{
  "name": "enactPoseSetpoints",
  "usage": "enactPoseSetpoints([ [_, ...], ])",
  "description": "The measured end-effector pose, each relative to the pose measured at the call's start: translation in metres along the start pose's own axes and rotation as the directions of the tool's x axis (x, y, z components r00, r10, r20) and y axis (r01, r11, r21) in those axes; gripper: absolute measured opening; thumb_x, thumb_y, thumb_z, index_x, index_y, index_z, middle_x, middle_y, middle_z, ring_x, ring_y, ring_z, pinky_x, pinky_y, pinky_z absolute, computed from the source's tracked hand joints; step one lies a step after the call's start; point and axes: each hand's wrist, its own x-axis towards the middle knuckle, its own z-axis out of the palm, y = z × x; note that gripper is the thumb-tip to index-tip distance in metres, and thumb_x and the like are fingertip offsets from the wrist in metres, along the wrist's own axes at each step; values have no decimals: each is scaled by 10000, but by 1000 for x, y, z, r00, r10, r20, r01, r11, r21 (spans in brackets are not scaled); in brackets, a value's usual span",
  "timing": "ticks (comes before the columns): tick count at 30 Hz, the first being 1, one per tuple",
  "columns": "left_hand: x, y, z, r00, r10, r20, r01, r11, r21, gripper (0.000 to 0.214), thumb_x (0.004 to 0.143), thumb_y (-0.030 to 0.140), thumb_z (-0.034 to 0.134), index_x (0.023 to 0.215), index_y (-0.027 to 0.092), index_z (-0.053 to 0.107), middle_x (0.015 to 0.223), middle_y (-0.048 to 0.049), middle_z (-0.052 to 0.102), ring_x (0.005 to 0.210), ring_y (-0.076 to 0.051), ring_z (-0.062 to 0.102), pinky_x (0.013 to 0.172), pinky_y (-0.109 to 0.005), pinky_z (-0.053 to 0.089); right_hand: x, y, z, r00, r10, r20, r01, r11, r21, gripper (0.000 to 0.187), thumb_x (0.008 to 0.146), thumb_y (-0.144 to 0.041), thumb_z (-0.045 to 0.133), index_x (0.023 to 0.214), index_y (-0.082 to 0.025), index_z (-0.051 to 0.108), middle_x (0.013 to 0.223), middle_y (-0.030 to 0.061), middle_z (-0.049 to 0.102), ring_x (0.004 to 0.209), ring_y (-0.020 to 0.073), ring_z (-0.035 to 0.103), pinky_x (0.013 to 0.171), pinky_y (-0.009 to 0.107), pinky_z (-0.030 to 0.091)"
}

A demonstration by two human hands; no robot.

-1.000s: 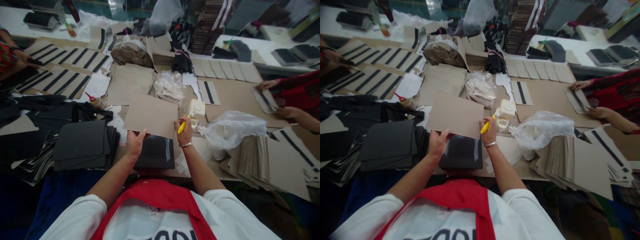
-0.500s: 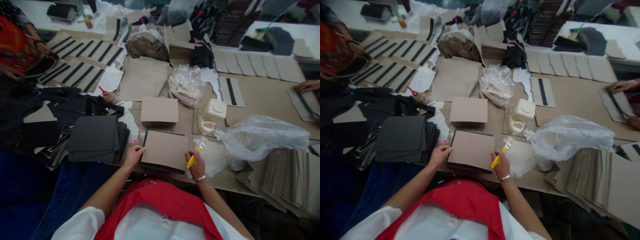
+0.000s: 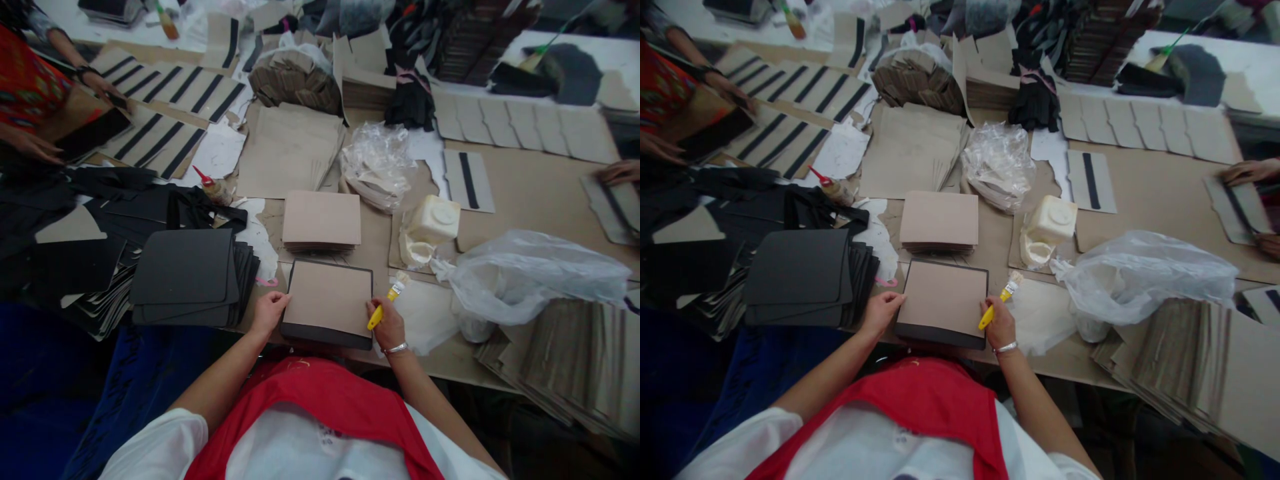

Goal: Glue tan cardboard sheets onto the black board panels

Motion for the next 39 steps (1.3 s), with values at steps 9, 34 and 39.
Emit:
enactPoseSetpoints([
  [9, 4, -10, -2, 999, 16, 31, -20, 987, 162, 390, 668, 506, 603, 727, 133, 702, 657, -23, 671, 641, -165, 592, 601, -241, 404, -1, 0, 1, 997, 53, 59, -50, 997, -51, 182, 854, -325, 450, 882, -185, 562, 767, 48, 646, 662, 147, 596, 639, 238, 450],
  [34, 7, 20, -3, 653, 615, 441, -717, 316, 621, 342, 821, 145, 485, 1148, 188, 575, 1287, -122, 533, 1208, -235, 466, 997, -415, 370, 14, -17, -6, 994, 22, 103, 22, 913, -408, 316, 786, -259, 542, 1074, -131, 552, 841, 129, 613, 785, 235, 557, 678, 322, 414],
  [39, 11, 16, 34, 475, 635, 609, -831, 96, 547, 297, 871, 139, 389, 1044, 139, 630, 1258, -138, 569, 1206, -217, 487, 1000, -368, 388, 30, -53, 39, 913, -381, 143, 400, 904, -147, 323, 713, -77, 517, 1022, -156, 569, 1212, 135, 573, 1123, 251, 500, 953, 399, 406],
])
